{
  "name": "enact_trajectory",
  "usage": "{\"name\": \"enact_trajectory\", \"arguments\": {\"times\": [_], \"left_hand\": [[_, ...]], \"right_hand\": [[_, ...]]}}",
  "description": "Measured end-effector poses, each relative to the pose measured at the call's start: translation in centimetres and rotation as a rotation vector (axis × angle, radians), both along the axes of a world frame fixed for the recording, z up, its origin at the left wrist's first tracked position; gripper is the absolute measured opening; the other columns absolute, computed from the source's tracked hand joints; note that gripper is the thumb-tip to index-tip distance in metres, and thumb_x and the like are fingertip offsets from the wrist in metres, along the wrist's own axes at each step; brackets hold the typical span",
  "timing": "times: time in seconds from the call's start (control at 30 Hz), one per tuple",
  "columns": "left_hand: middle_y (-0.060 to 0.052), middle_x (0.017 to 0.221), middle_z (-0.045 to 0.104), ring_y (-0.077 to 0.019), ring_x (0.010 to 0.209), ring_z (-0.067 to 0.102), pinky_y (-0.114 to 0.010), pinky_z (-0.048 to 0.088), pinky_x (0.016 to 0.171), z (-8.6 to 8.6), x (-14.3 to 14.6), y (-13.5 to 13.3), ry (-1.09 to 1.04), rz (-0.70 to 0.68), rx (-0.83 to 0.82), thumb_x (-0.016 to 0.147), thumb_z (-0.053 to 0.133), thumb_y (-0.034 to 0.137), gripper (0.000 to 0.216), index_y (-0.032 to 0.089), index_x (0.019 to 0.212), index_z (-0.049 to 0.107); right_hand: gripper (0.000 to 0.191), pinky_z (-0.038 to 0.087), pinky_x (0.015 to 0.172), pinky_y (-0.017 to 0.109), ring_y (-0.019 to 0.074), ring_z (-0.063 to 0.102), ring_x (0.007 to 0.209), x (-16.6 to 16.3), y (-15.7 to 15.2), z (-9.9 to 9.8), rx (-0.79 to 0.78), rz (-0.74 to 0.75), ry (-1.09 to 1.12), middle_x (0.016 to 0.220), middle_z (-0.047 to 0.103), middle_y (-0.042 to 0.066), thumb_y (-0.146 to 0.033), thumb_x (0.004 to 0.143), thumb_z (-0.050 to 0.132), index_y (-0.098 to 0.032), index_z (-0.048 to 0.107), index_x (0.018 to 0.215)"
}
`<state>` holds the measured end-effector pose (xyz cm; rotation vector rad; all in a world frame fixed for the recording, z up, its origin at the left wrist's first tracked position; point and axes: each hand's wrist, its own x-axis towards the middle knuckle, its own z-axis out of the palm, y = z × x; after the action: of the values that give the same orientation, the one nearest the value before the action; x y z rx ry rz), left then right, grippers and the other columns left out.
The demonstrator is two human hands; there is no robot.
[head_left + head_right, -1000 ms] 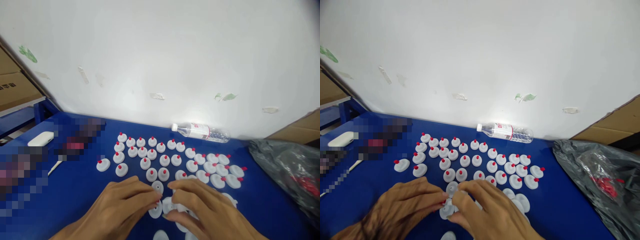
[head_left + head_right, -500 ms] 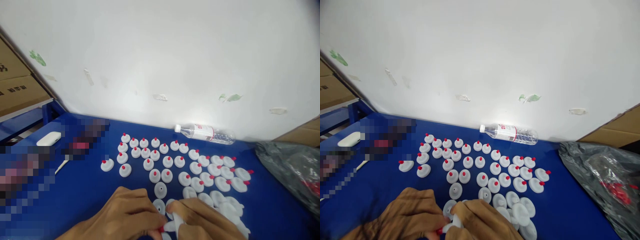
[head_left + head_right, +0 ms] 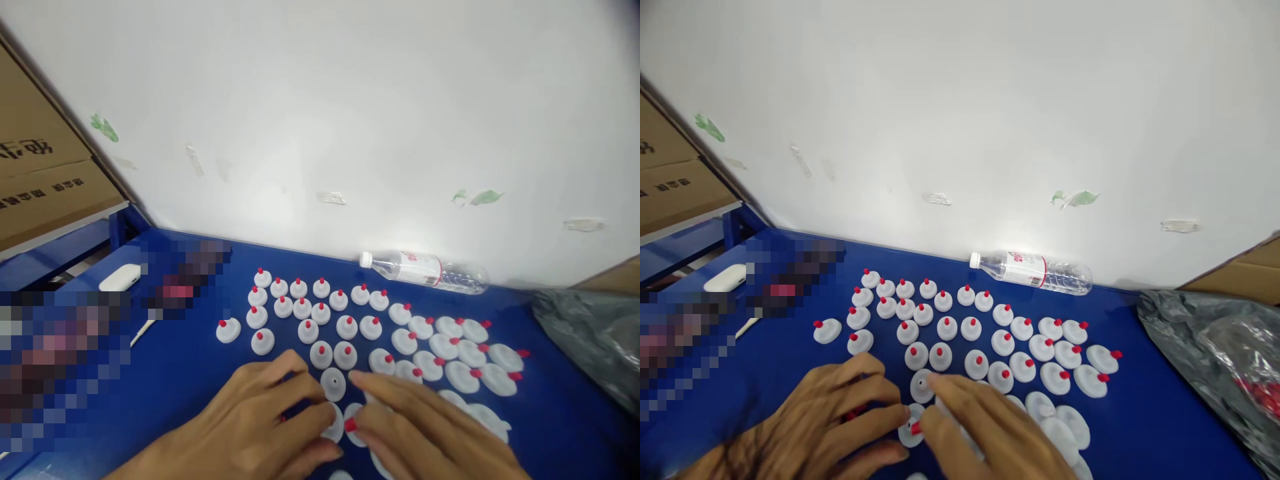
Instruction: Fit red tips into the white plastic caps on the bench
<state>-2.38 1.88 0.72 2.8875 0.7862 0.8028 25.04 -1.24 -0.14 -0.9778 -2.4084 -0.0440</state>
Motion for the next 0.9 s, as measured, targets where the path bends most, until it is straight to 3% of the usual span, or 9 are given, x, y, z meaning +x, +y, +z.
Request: {"name": "enact_trajectory", "arguments": {"times": [0.1, 0.23, 0.33, 0.5, 0.73, 0.9], "left_hand": [[-0.004, 0.098, 0.073, -0.0223, 0.095, 0.064, -0.033, 0.053, 0.072, 0.5, -0.5, 0.4, 0.038, -0.008, 0.0, 0.105, 0.058, 0.034, 0.015, 0.022, 0.11, 0.065], [-0.005, 0.097, 0.067, -0.0261, 0.095, 0.06, -0.036, 0.052, 0.074, 0.0, -0.9, 0.3, 0.199, -0.006, -0.041, 0.099, 0.065, 0.039, 0.017, 0.022, 0.099, 0.061], [-0.006, 0.099, 0.065, -0.0256, 0.094, 0.059, -0.037, 0.05, 0.076, -0.7, -0.8, 0.2, 0.275, 0.005, -0.075, 0.099, 0.063, 0.033, 0.012, 0.022, 0.098, 0.059], [-0.005, 0.098, 0.065, -0.0248, 0.095, 0.057, -0.037, 0.047, 0.078, -1.5, -0.9, 0.0, 0.337, -0.003, -0.037, 0.101, 0.056, 0.021, 0.005, 0.021, 0.098, 0.06], [-0.005, 0.093, 0.064, -0.025, 0.093, 0.058, -0.036, 0.045, 0.077, -1.2, -1.0, 0.2, 0.304, 0.004, 0.0, 0.099, 0.062, 0.024, 0.005, 0.022, 0.094, 0.06], [-0.005, 0.095, 0.065, -0.0247, 0.093, 0.058, -0.037, 0.045, 0.075, -1.5, -1.1, 0.4, 0.324, 0.012, -0.027, 0.102, 0.056, 0.018, 0.009, 0.022, 0.095, 0.06]], "right_hand": [[0.02, 0.064, 0.096, 0.024, 0.0164, 0.078, 0.11, 0.4, 1.0, 1.1, 0.051, -0.06, 0.028, 0.131, 0.076, 0.002, -0.022, 0.107, 0.053, -0.027, 0.071, 0.116], [0.014, 0.061, 0.093, 0.031, 0.0187, 0.076, 0.103, 0.3, 1.9, 2.0, 0.122, -0.15, 0.08, 0.121, 0.074, 0.005, -0.026, 0.107, 0.057, -0.026, 0.07, 0.114], [0.013, 0.057, 0.083, 0.034, 0.0189, 0.071, 0.09, 0.2, 2.0, 1.8, 0.073, -0.138, 0.051, 0.104, 0.072, 0.003, -0.025, 0.107, 0.057, -0.027, 0.07, 0.111], [0.017, 0.05, 0.081, 0.035, 0.0188, 0.064, 0.081, -0.2, 2.2, 1.1, 0.017, -0.081, 0.004, 0.087, 0.072, 0.0, -0.024, 0.109, 0.054, -0.024, 0.071, 0.106], [0.031, 0.05, 0.088, 0.038, 0.0181, 0.064, 0.08, -0.6, 2.4, 0.7, -0.026, -0.089, -0.025, 0.085, 0.073, 0.0, -0.023, 0.112, 0.043, -0.023, 0.074, 0.105], [0.024, 0.049, 0.087, 0.035, 0.0192, 0.067, 0.085, -0.4, 1.9, 1.8, 0.034, -0.089, 0.016, 0.094, 0.076, -0.002, -0.038, 0.111, 0.052, -0.025, 0.072, 0.116]]}}
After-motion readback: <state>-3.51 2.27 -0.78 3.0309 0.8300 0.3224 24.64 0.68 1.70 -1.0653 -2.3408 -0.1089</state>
